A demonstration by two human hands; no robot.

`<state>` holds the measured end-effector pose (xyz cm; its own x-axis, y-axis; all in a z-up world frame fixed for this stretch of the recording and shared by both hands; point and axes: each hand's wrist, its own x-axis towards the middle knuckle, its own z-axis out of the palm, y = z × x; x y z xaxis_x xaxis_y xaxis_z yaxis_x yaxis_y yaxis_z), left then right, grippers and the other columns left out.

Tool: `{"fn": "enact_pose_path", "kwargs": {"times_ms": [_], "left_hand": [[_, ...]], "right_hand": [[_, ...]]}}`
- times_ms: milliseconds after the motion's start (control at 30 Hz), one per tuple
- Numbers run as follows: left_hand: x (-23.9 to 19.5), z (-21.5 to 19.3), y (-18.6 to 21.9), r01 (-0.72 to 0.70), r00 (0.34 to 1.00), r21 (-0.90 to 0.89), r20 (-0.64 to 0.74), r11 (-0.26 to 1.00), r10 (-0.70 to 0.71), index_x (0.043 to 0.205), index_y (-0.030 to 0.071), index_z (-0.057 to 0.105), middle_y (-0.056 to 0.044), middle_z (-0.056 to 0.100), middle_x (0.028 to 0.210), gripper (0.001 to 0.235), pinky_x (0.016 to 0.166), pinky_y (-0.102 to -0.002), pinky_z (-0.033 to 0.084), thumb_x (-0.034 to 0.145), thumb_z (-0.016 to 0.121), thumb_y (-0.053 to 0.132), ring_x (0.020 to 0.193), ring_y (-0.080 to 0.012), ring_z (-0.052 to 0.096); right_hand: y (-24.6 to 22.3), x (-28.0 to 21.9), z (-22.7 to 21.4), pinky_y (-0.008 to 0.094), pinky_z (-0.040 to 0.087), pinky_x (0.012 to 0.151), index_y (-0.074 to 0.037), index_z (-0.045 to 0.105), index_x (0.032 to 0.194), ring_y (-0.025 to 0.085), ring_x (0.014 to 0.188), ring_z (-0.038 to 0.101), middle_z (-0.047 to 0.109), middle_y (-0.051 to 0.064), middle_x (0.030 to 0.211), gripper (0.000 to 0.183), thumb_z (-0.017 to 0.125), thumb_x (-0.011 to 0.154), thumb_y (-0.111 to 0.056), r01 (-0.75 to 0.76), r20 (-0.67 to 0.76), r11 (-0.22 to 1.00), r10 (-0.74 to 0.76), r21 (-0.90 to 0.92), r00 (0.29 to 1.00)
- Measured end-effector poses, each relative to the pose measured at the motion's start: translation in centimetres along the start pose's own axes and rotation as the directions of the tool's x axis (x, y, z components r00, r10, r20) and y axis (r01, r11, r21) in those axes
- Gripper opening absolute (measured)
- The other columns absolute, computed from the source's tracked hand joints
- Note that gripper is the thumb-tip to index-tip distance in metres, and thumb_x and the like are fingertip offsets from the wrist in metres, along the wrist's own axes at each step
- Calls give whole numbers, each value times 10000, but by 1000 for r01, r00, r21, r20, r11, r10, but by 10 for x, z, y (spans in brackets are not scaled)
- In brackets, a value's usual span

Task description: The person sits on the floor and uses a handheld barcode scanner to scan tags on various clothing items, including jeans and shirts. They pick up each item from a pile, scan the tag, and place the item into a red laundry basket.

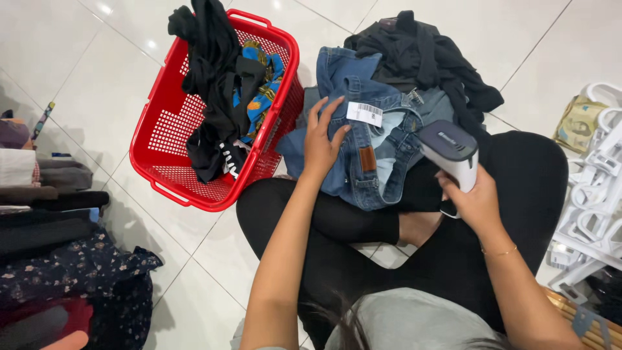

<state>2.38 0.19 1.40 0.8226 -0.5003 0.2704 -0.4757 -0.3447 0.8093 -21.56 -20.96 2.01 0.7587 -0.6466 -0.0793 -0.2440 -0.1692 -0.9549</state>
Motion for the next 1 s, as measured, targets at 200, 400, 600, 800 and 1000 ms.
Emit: {"fn": "enact_pose_path", "kwargs": {"times_ms": [200, 400, 600, 800, 1000], "left_hand": [[-12, 7, -8, 17, 999, -57, -49, 998, -20, 1500, 319, 528, -168, 436, 1518, 501, 1034, -658, 492, 1040, 671, 179, 1376, -486, 494], [-15, 10, -14, 14, 996, -61, -87, 998, -19, 1473, 330, 566, -114, 470, 1511, 515, 1097, -605, 466, 998, 714, 199, 1400, -429, 499], [-15, 15, -28, 25, 993, -45, -117, 999, -30, 1411, 229, 608, -153, 499, 1497, 492, 1102, -593, 464, 947, 770, 218, 1369, -443, 527], [-17, 13, -19, 32, 994, -80, -99, 996, -40, 1463, 334, 573, -98, 487, 1502, 525, 1141, -585, 435, 977, 731, 212, 1400, -415, 506], [-16, 12, -17, 18, 994, -95, -105, 995, -28, 1472, 327, 571, -107, 497, 1484, 522, 1132, -589, 436, 990, 721, 196, 1400, -411, 505]], "right_hand": [[-26, -10, 11, 552, 514, 897, 58, 692, 1140, 445, 1069, 686, 723, 282, 1003, 387, 818, 777, 15, 96, 78, 980, -83, -174, 993], [-47, -8, 26, 583, 532, 903, 27, 701, 1164, 510, 1053, 678, 726, 263, 1021, 499, 818, 679, 37, 279, 198, 933, -237, -227, 951], [-54, -6, 31, 570, 542, 874, 5, 694, 1150, 502, 1016, 688, 718, 251, 974, 482, 821, 685, 18, 333, 237, 911, -277, -243, 931], [-55, -9, 25, 591, 539, 874, 1, 686, 1188, 518, 1051, 674, 717, 259, 1013, 529, 839, 682, -8, 310, 236, 912, -249, -270, 939], [-58, -11, 18, 604, 538, 875, 14, 688, 1195, 525, 1054, 673, 713, 266, 1019, 529, 837, 687, 11, 308, 225, 915, -252, -261, 941]]}}
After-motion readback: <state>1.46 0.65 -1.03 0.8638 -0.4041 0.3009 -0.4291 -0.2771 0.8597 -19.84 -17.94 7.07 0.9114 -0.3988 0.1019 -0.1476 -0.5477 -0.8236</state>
